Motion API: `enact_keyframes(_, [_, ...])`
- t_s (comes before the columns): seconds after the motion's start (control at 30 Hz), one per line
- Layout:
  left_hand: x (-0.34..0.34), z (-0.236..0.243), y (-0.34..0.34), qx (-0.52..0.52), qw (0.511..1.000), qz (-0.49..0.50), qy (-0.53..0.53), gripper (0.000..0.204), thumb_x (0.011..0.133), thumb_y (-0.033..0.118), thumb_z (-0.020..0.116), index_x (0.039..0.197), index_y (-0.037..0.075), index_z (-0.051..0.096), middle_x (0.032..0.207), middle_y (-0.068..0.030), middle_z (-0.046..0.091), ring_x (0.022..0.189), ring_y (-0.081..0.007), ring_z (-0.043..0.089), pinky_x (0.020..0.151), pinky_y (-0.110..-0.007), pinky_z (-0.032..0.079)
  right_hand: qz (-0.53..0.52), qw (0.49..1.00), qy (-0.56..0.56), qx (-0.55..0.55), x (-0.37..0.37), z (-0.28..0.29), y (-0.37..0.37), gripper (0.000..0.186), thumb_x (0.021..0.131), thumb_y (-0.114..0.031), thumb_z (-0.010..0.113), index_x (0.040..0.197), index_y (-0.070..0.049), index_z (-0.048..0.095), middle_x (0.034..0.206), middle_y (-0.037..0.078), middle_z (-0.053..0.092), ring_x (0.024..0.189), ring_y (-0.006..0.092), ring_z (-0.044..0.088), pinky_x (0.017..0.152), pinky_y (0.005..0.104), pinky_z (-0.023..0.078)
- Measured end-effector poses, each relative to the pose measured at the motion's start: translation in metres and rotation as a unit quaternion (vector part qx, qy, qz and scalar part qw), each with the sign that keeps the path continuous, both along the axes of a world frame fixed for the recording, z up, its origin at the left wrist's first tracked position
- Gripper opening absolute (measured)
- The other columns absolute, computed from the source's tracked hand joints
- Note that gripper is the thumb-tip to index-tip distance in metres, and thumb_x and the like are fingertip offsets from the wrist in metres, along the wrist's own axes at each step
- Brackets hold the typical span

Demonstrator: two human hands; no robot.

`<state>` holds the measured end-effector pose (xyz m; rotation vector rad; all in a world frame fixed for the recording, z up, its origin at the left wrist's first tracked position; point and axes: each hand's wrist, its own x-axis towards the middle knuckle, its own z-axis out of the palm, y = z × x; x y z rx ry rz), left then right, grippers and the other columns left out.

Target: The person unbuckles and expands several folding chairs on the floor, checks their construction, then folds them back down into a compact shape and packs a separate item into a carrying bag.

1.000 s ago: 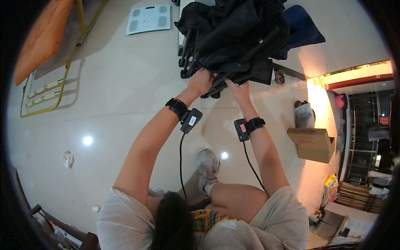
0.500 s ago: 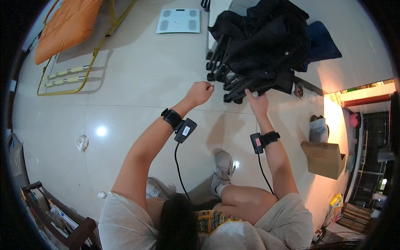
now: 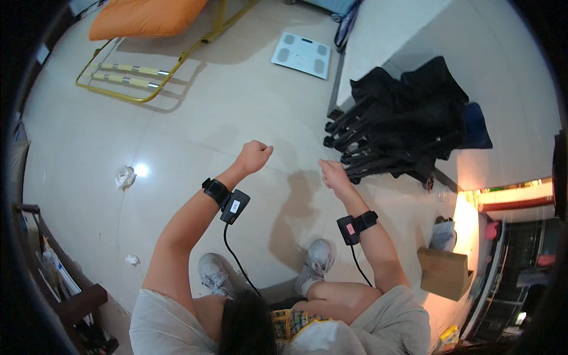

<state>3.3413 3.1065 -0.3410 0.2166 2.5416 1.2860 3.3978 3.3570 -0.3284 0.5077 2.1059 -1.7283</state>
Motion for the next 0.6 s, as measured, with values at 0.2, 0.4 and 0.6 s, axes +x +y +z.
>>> enact_keyframes(0.2, [0.012, 0.008, -0.061, 0.023, 0.997, 0.06, -0.031, 0.045, 0.082, 0.029, 0.05, 0.056, -0.006, 0.037, 0.047, -0.0116, 0.028, 0.046, -0.0178, 0.027, 0.046, -0.038, 0.033, 0.078, 0.996, 0.04, 0.02, -0.029, -0.004, -0.066, 0.042, 0.086, -0.027, 0.051, 0.051, -0.01, 0.036, 0.047, -0.006, 0.032, 0.041, 0.0064, 0.027, 0.038, 0.0264, 0.024])
enact_keyframes(0.4, [0.003, -0.012, -0.096, 0.057, 0.994, 0.085, -0.036, 0.045, 0.083, 0.028, 0.05, 0.055, -0.005, 0.036, 0.048, -0.0107, 0.027, 0.047, -0.0155, 0.027, 0.045, -0.037, 0.03, 0.102, 0.988, 0.1, 0.06, -0.061, -0.022, -0.104, 0.041, 0.086, -0.026, 0.05, 0.052, -0.009, 0.038, 0.048, -0.005, 0.033, 0.043, 0.0066, 0.028, 0.04, 0.0264, 0.025])
enact_keyframes(0.6, [-0.057, -0.043, -0.058, 0.138, 0.969, 0.202, -0.031, 0.041, 0.082, 0.028, 0.05, 0.06, -0.006, 0.044, 0.052, -0.0212, 0.037, 0.046, -0.021, 0.034, 0.048, -0.038, 0.035, -0.042, 0.994, 0.065, -0.075, -0.102, -0.023, -0.121, 0.036, 0.086, -0.023, 0.049, 0.054, -0.012, 0.038, 0.049, -0.006, 0.034, 0.041, 0.0056, 0.03, 0.038, 0.0232, 0.021])
